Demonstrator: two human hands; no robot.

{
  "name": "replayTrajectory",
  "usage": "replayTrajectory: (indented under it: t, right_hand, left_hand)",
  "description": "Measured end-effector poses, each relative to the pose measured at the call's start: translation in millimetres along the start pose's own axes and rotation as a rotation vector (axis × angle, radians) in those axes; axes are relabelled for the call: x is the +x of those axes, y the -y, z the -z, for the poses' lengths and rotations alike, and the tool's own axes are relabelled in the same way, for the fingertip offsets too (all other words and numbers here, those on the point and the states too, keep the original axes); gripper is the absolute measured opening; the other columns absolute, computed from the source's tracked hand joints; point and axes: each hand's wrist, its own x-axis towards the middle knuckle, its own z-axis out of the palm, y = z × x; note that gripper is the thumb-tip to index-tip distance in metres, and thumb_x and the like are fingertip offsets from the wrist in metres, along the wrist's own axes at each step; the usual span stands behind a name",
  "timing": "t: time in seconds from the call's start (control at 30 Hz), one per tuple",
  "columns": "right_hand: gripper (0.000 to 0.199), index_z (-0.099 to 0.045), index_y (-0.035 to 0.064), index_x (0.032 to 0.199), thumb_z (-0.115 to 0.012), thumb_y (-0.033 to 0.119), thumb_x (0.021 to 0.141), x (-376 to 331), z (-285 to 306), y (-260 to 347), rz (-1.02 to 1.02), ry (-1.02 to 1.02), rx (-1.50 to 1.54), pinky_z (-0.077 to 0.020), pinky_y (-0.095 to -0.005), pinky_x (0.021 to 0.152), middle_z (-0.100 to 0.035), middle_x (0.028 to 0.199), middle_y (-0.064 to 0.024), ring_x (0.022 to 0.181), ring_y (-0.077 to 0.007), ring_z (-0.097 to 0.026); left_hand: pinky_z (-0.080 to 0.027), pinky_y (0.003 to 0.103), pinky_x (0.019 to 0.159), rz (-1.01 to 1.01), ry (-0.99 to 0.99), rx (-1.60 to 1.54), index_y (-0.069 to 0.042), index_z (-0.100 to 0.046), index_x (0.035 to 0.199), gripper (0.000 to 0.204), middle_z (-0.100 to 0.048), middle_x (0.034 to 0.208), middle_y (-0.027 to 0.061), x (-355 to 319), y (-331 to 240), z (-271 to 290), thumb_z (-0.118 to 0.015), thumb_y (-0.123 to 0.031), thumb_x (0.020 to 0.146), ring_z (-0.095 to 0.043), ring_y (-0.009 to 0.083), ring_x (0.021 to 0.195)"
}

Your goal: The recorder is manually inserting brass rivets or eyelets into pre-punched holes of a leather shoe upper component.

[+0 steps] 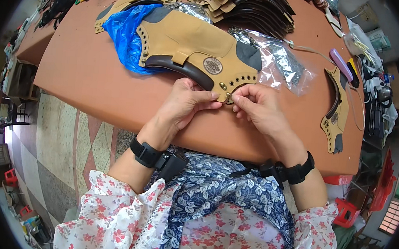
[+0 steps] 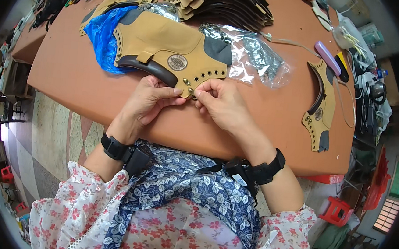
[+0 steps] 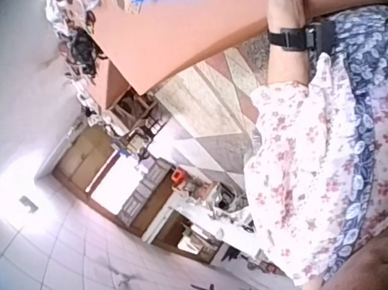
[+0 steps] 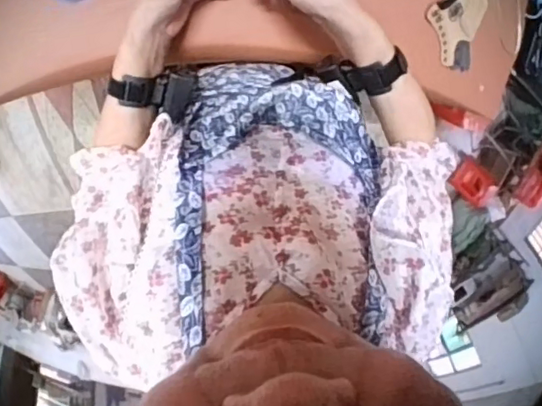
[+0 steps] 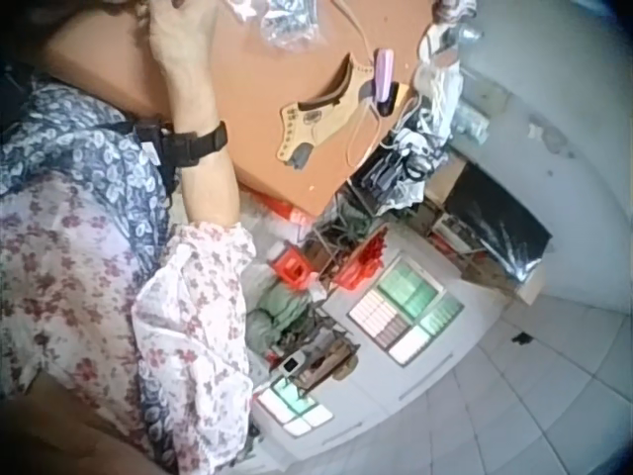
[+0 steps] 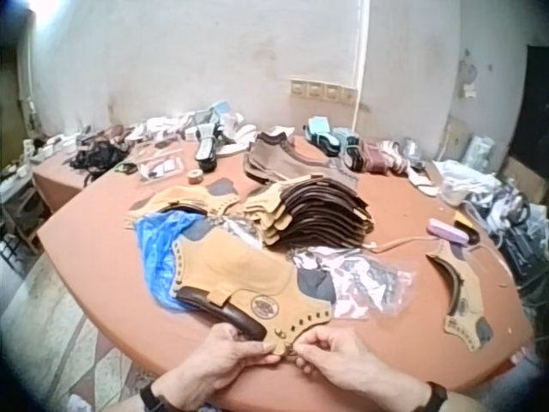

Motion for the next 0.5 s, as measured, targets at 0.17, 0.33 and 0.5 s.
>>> replayTrajectory:
  t: [0.17,0.33,0.5]
  right_hand:
    - [0.015,-0.059,-0.0019,0.085,-0.055,0.012,0.087,6.7,-13.7,-0.5,0.008,-0.024,-0.073,-0.0461,-0.0222,0.053,-0.060,0.067,-0.0039,0.058,-0.0086,-0.057]
    - [0.015,-0.060,-0.0024,0.082,-0.054,0.012,0.085,6.4,-14.5,4.8,-0.008,-0.036,-0.194,-0.0462,-0.0243,0.053,-0.060,0.063,-0.0048,0.056,-0.0096,-0.057]
    - [0.016,-0.060,-0.0020,0.081,-0.053,0.012,0.084,7.9,-14.8,8.0,-0.025,-0.036,-0.276,-0.0460,-0.0278,0.053,-0.060,0.062,-0.0072,0.055,-0.0129,-0.058]
  left_hand:
    - [-0.056,0.026,0.068,0.000,0.028,0.020,0.006,-0.055,0.101,0.024,-0.063,0.093,0.0133,-1.6,-1.4,0.4,-0.061,0.006,0.078,-0.064,0.0183,0.078]
    - [-0.056,0.027,0.070,-0.006,0.054,0.017,0.005,-0.055,0.102,0.026,-0.063,0.093,0.0124,-2.8,-2.0,1.6,-0.062,0.006,0.077,-0.064,0.0182,0.079]
    - [-0.056,0.028,0.070,-0.028,0.050,0.049,0.004,-0.054,0.103,0.028,-0.063,0.093,0.0121,-2.2,-0.3,1.0,-0.064,0.005,0.076,-0.064,0.0174,0.079]
